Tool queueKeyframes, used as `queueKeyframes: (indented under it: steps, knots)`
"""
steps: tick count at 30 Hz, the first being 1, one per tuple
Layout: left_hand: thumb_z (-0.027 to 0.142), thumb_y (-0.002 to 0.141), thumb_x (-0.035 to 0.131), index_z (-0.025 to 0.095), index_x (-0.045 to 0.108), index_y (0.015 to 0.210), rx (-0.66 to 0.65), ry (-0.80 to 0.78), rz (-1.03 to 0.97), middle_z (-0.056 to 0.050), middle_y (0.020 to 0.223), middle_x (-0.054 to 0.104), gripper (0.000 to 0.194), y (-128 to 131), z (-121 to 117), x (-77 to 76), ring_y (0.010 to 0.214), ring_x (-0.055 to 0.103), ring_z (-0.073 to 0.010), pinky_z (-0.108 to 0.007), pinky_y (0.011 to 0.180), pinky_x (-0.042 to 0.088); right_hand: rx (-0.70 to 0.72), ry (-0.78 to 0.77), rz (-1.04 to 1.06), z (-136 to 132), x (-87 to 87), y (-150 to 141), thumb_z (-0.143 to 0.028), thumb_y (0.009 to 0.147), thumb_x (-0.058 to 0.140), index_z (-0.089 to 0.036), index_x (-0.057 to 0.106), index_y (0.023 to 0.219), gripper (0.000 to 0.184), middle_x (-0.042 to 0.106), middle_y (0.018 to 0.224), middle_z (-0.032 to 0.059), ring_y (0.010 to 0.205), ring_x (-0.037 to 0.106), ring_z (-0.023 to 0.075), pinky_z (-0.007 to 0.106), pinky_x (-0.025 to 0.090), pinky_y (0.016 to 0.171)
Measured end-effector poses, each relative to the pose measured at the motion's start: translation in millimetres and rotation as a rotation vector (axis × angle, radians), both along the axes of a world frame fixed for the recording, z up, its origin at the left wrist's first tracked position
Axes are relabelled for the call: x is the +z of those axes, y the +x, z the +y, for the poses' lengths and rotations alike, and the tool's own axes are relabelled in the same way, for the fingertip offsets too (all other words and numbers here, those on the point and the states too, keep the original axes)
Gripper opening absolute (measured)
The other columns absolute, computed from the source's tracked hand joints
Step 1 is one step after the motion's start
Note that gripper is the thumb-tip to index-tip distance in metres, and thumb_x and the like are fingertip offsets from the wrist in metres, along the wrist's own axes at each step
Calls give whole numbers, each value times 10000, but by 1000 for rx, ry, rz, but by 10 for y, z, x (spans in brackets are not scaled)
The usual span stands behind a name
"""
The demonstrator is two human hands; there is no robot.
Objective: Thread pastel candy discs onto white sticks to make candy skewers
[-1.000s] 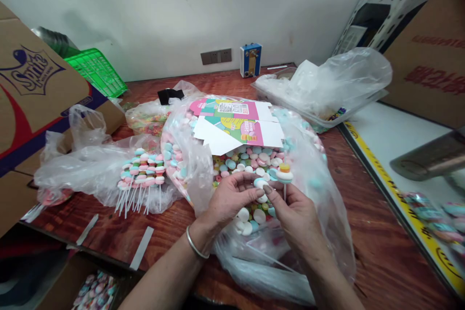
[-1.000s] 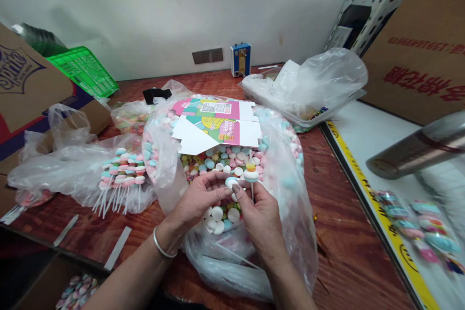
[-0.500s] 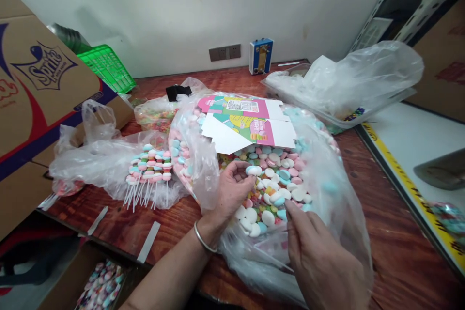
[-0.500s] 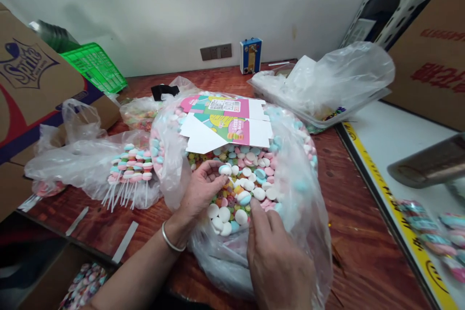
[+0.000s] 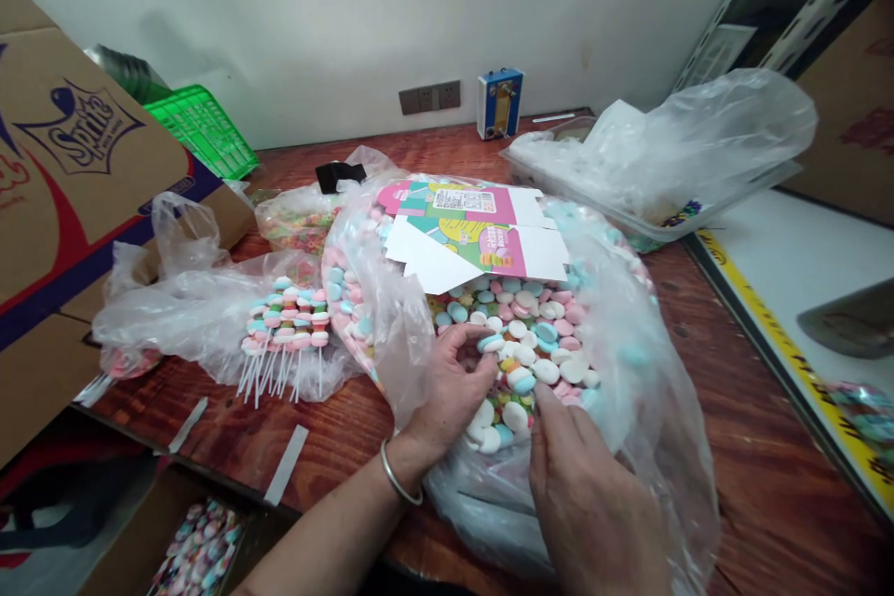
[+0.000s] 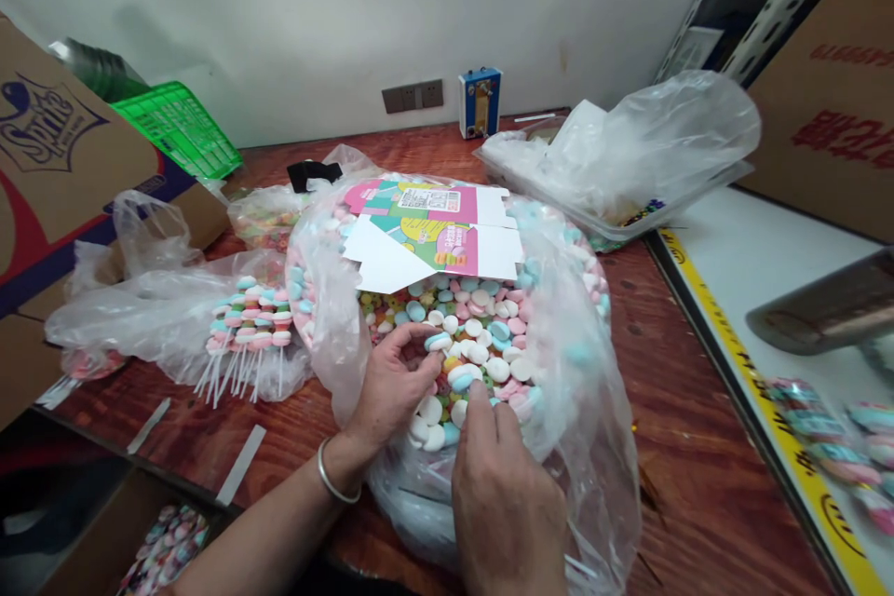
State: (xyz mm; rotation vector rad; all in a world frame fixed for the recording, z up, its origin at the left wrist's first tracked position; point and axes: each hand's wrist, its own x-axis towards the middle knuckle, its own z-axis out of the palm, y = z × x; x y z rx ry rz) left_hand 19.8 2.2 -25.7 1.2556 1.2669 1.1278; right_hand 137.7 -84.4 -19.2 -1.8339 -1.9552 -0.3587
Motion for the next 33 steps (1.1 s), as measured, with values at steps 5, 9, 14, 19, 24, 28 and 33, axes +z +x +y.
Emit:
queueKeyframes:
  steps: [5, 9, 14, 19, 24, 28, 33]
  knots:
    - [161, 766, 619, 162, 636, 999, -26, -23, -73, -43, 939, 673, 234, -43, -49, -51, 674, 626, -109, -206, 577, 531, 23, 31, 54, 32, -43, -100, -163, 956, 321, -140, 585, 1125, 314, 682, 811, 56, 589, 623, 140, 244, 367, 460]
    - [139, 786, 605, 161, 648, 1025, -91, 31, -24, -60, 967, 697, 244, -134, -150, -87, 837, 665, -153, -248, 733, 557, 81, -2, 272, 122, -152, -128, -199, 959, 348, -143, 580, 1121, 289, 701, 888, 76, 743, 664, 166, 237, 424, 579]
    - [80, 856, 494, 213, 617, 1215, -78, 329, 429, -73, 1154, 672, 402, -455, -187, -47, 1043, 628, -186, -323, 936, 496, 127, -311, 723, 292, -239, -114, -345, 957, 356, -212, 537, 728, 321, 600, 603, -9, 527, 564, 125, 214, 383, 512]
    - [148, 894, 527, 190, 699, 1038, 47, 505, 894, -79, 994, 672, 229, -743, 23, 18, 972, 571, -225, -385, 872, 473, 21, -305, 566, 368, -167, -63, -379, 932, 364, -219, 514, 715, 309, 585, 636, -3, 545, 536, 140, 236, 324, 516]
    - [204, 820, 659, 205, 724, 873, 40, 508, 1139, -68, 939, 660, 84, -703, 162, 28, 956, 528, -260, -409, 820, 435, 42, -217, 277, 357, -125, -63, -322, 936, 375, -224, 525, 729, 274, 595, 667, -7, 539, 562, 151, 251, 262, 480]
    - [178, 823, 657, 195, 707, 835, 41, 520, 1001, -55, 929, 679, 54, -655, 152, 26, 971, 551, -239, -389, 849, 433, 87, -136, 212, 306, -129, -107, -311, 959, 343, -227, 524, 733, 301, 586, 653, -16, 516, 572, 144, 249, 271, 455]
    - [175, 865, 604, 199, 712, 950, -3, 373, 685, -31, 902, 721, 140, -651, 92, 63, 843, 639, -167, -302, 785, 488, 142, -117, 234, 252, -106, -133, -287, 970, 320, -228, 535, 758, 308, 596, 665, -17, 537, 598, 131, 236, 314, 461]
